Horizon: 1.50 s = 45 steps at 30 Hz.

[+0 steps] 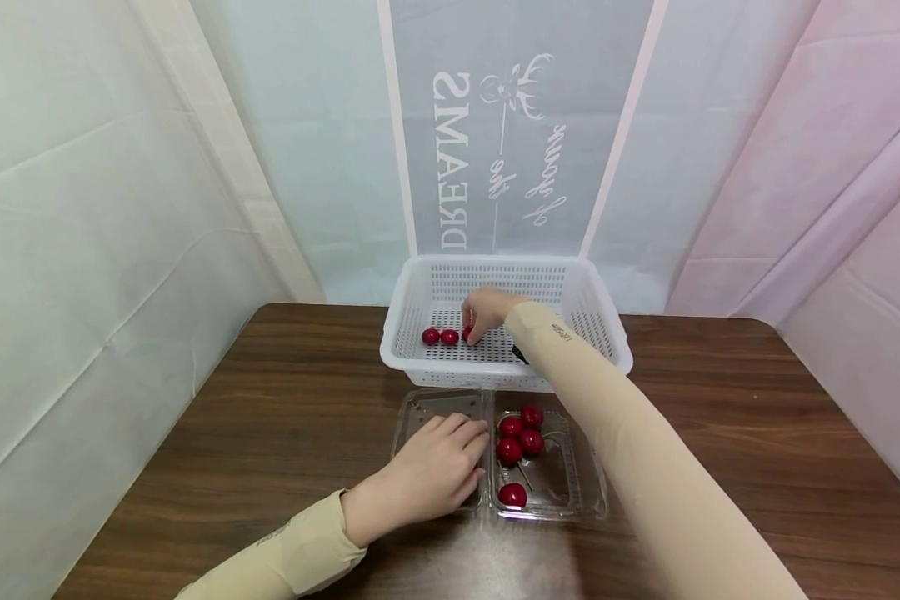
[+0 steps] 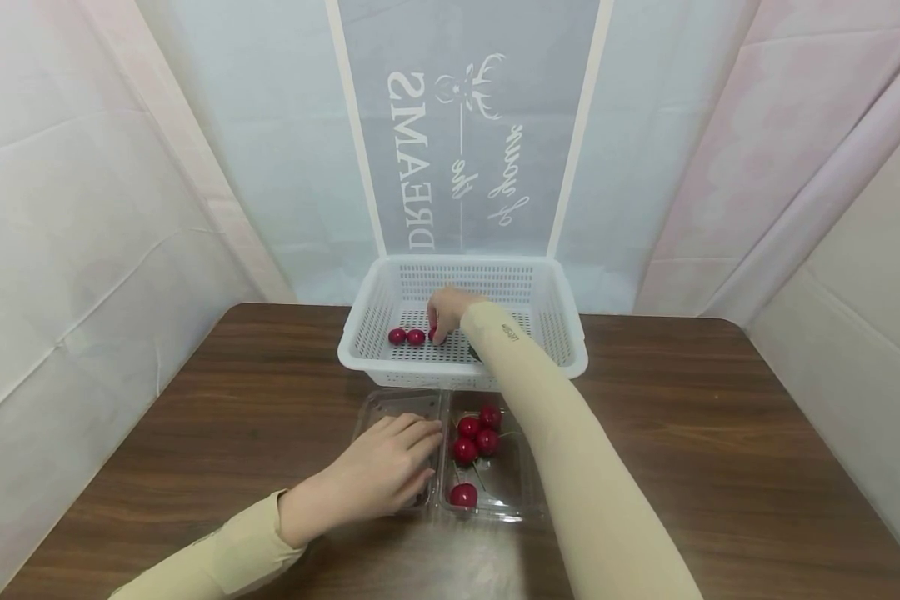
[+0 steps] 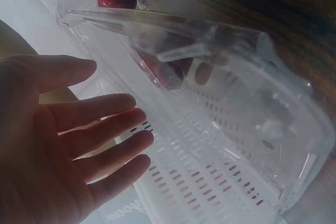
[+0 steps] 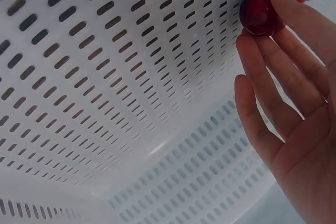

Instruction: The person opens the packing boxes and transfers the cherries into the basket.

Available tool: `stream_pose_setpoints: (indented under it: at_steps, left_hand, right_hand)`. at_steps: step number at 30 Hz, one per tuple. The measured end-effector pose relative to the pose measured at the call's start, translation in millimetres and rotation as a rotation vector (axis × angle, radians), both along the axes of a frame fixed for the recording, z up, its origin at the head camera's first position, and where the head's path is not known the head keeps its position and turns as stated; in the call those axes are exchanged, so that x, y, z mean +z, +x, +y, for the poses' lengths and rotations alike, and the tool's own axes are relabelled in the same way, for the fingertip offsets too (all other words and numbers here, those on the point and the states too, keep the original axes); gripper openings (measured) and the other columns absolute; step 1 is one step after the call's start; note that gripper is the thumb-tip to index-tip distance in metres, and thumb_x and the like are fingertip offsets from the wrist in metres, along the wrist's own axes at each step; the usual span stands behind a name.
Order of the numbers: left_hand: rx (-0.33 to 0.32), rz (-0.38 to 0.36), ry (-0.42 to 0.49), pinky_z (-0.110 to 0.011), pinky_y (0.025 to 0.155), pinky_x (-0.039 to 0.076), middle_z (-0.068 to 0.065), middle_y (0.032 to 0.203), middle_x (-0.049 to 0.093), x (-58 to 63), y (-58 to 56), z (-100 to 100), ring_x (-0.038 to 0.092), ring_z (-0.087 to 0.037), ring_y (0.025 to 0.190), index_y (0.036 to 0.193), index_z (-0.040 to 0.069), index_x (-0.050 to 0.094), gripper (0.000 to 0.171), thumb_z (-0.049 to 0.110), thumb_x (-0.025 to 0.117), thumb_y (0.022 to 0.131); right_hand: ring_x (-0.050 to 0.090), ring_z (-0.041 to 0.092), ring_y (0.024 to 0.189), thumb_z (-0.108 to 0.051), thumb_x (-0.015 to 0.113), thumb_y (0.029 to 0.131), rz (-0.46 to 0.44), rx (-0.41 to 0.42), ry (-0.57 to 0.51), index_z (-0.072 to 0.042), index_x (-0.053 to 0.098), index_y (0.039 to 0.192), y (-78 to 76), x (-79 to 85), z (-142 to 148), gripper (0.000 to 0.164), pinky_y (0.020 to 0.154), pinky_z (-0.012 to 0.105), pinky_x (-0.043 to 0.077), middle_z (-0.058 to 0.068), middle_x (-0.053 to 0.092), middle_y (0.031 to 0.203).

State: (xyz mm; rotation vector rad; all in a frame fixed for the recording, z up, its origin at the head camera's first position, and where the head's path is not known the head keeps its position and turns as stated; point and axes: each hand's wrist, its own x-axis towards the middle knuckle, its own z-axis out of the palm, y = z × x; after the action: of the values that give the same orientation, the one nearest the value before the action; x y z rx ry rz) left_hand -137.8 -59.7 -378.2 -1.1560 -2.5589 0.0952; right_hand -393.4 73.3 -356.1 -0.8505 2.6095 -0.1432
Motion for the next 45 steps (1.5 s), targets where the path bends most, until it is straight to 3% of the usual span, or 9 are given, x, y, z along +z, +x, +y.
stream_pose_setpoints:
  at_steps: [7,31,45]
  left_hand:
    - [0.001,-0.004,0.003,-0.033,0.086,0.047,-0.004,0.121,0.062,3.0,0.3,0.5,0.055,-0.019,0.109,0.116,0.009,0.064,0.038,0.035,0.059,0.089]
    - [0.003,-0.006,0.005,-0.033,0.085,0.047,-0.004,0.121,0.063,2.8,1.4,-0.3,0.056,-0.019,0.109,0.115,0.009,0.065,0.037,0.035,0.059,0.089]
    - [0.013,-0.020,-0.001,-0.034,0.086,0.047,-0.004,0.122,0.062,2.6,2.3,-0.5,0.055,-0.020,0.110,0.117,0.009,0.064,0.038,0.035,0.059,0.089]
  right_hand:
    - [0.061,0.017,0.093,-0.029,0.081,0.074,-0.005,-0.030,-0.001,-0.014,0.070,0.097,-1.1,0.4,-1.5,0.030,0.082,0.032,0.050,0.002,0.068,0.100]
    - [0.063,0.018,0.093,-0.026,0.079,0.076,-0.016,0.011,-0.031,-0.011,0.069,0.099,3.5,4.0,-3.5,0.029,0.083,0.032,0.049,0.004,0.070,0.100]
    - [0.061,0.021,0.098,-0.025,0.066,0.087,0.046,0.080,-0.032,-0.013,0.069,0.098,7.9,23.7,0.5,0.017,0.086,0.035,0.049,0.006,0.067,0.104]
